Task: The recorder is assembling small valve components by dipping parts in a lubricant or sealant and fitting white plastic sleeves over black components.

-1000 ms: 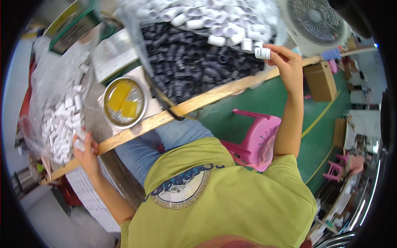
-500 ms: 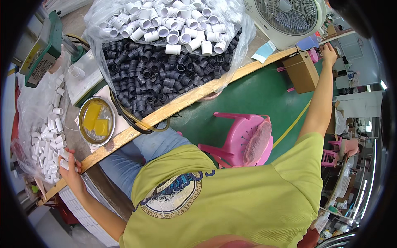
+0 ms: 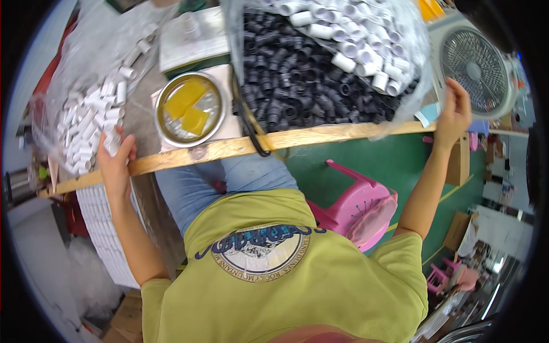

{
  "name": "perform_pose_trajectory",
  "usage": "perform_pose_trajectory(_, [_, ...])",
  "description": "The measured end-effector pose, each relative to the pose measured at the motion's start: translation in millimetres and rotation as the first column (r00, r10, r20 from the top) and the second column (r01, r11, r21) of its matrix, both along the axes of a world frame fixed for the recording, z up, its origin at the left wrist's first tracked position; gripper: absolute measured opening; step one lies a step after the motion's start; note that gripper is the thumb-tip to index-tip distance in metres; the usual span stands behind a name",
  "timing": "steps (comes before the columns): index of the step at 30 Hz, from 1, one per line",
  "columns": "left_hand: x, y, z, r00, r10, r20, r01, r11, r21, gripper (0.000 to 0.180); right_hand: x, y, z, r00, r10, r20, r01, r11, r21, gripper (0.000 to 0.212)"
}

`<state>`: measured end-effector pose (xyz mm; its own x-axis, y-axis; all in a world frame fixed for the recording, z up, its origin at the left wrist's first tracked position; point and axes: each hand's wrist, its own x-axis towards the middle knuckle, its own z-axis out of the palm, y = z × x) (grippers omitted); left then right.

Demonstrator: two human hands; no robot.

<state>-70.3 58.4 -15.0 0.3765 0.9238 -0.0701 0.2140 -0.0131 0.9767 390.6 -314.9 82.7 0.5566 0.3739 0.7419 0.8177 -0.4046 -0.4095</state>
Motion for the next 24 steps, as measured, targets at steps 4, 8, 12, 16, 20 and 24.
perform_pose_trajectory(4, [3.2,-4.8,9.5,0.997,0.044,0.062,-0.047,0.998,0.048,0.027,-79.8,99.3,-22.7,0.948,0.309,-0.069,-0.310,0.860,-0.405,0.013])
perform_pose_trajectory(8, [-4.1,4.7,15.6,0.993,0.077,0.091,-0.083,0.995,0.054,0.028,-98.0,134.5,-39.1,0.980,0.178,0.086,-0.094,0.804,-0.587,0.021])
perform_pose_trajectory(12, [-14.0,21.1,16.4,0.990,0.144,0.000,-0.141,0.974,0.174,0.030,-93.4,151.0,-45.1,0.975,0.220,0.034,-0.159,0.795,-0.585,0.016])
perform_pose_trajectory(16, [-7.5,38.8,14.5,0.953,0.186,-0.241,-0.054,0.881,0.469,0.034,-110.6,170.2,-34.2,0.929,0.362,-0.081,-0.355,0.804,-0.476,0.012])
perform_pose_trajectory(20, [9.5,58.2,12.4,0.784,0.247,-0.570,0.302,0.650,0.697,0.037,-130.7,183.3,-25.2,0.919,0.347,-0.189,-0.393,0.755,-0.524,0.012])
perform_pose_trajectory(24, [13.6,92.3,-2.1,0.688,0.230,-0.689,0.458,0.598,0.657,0.039,-145.1,188.3,-28.4,0.897,0.328,-0.296,-0.441,0.672,-0.594,0.008])
